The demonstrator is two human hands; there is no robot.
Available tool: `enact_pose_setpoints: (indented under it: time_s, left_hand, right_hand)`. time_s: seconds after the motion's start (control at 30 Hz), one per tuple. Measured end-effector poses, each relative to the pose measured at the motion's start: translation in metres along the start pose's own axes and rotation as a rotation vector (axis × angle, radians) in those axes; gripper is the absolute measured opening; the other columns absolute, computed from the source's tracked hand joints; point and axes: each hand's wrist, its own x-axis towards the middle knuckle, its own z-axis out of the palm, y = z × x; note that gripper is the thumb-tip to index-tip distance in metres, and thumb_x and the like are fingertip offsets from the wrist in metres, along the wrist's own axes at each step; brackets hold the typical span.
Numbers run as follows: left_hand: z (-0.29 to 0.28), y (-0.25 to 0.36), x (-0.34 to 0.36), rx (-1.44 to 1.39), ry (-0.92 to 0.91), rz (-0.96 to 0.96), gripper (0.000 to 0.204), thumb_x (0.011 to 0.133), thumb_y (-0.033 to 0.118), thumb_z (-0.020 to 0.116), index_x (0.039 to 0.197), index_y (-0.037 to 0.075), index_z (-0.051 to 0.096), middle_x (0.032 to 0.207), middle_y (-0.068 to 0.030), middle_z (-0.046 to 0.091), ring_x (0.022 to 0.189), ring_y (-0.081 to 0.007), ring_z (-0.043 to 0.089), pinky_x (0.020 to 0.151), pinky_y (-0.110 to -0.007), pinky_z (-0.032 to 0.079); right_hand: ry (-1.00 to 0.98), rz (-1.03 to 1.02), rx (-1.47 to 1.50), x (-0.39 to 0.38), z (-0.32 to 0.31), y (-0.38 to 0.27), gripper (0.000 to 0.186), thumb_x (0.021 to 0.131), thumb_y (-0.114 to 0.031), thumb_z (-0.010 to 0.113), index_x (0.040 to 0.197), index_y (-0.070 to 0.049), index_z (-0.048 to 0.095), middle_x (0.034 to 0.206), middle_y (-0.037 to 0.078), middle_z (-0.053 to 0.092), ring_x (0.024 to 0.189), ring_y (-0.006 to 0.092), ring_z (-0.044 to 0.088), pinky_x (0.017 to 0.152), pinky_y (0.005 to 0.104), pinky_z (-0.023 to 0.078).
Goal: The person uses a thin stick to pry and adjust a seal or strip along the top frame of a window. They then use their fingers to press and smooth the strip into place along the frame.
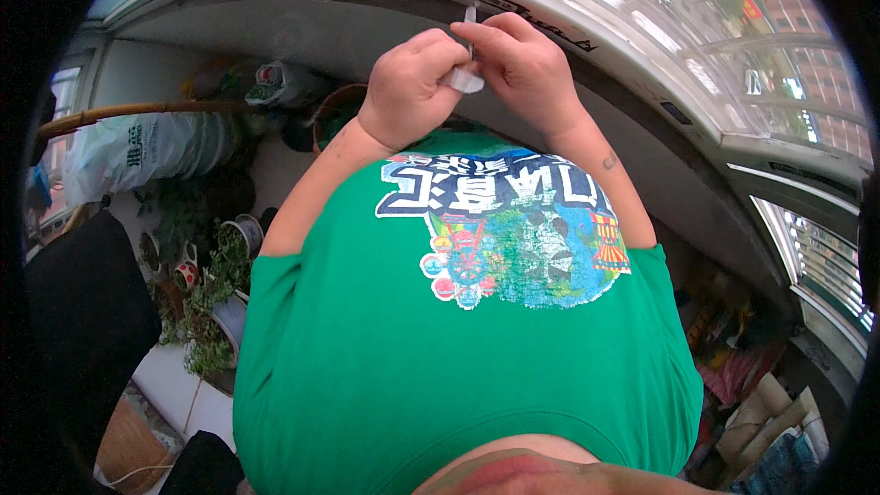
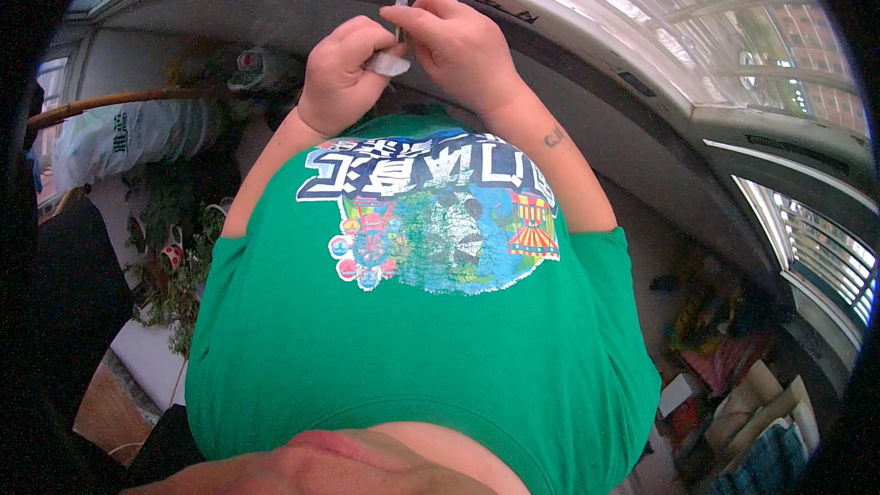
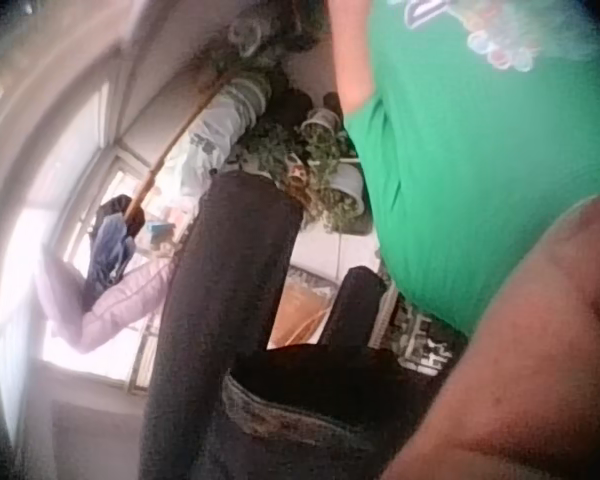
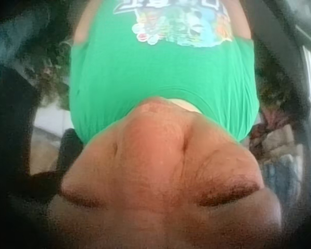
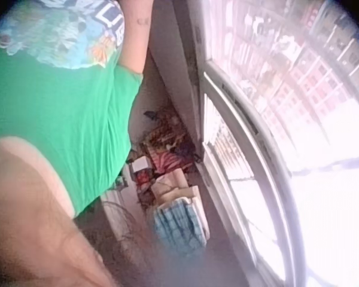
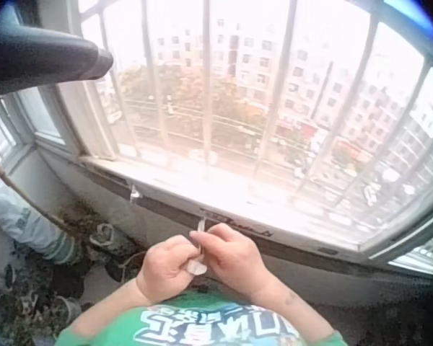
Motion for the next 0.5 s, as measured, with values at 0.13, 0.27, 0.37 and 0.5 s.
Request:
enact_pose_setpoints:
  time_s: [0.13, 0.27, 0.37, 0.5]
  left_hand:
    - [0.004, 0.006, -0.002, -0.099, -0.084, 0.019, 0.011, 0.079, 0.005, 0.072, 0.087, 0.004, 0.064, 0.081, -0.0108, 0.061, 0.067, -0.0293, 0.060, 0.059, -0.035, 0.049]
    - [0.005, 0.006, 0.000, -0.190, -0.157, 0.069, 0.013, 0.081, -0.002, 0.071, 0.089, -0.001, 0.061, 0.080, -0.0093, 0.057, 0.065, -0.0205, 0.056, 0.058, -0.030, 0.044]
    - [0.009, 0.005, 0.001, -0.262, -0.188, 0.001, 0.013, 0.078, 0.002, 0.072, 0.087, 0.002, 0.063, 0.080, -0.0103, 0.060, 0.068, -0.0251, 0.060, 0.059, -0.032, 0.047]
    - [0.012, 0.001, 0.003, -0.372, -0.245, -0.053, 0.013, 0.086, 0.005, 0.072, 0.094, 0.001, 0.064, 0.082, -0.0064, 0.058, 0.069, -0.0153, 0.055, 0.062, -0.027, 0.043]
  right_hand:
    - [0.034, 0.003, -0.055, -0.009, 0.003, 0.006, 0.025, 0.074, -0.004, 0.071, 0.098, -0.012, 0.071, 0.090, 0.006, 0.065, 0.079, 0.0249, 0.067, 0.066, 0.0332, 0.056]
    - [0.068, 0.000, -0.069, -0.020, -0.003, 0.009, 0.024, 0.072, -0.004, 0.071, 0.094, -0.011, 0.070, 0.088, 0.006, 0.066, 0.078, 0.0241, 0.067, 0.066, 0.0334, 0.056]
    - [0.074, 0.011, -0.049, -0.030, -0.011, 0.009, 0.022, 0.071, -0.003, 0.072, 0.092, -0.009, 0.070, 0.088, 0.006, 0.066, 0.078, 0.0244, 0.067, 0.067, 0.0336, 0.056]
    - [0.098, 0.055, -0.033, -0.042, -0.027, 0.004, 0.023, 0.070, 0.000, 0.073, 0.092, -0.008, 0.070, 0.089, 0.008, 0.067, 0.078, 0.0255, 0.067, 0.068, 0.0333, 0.055]
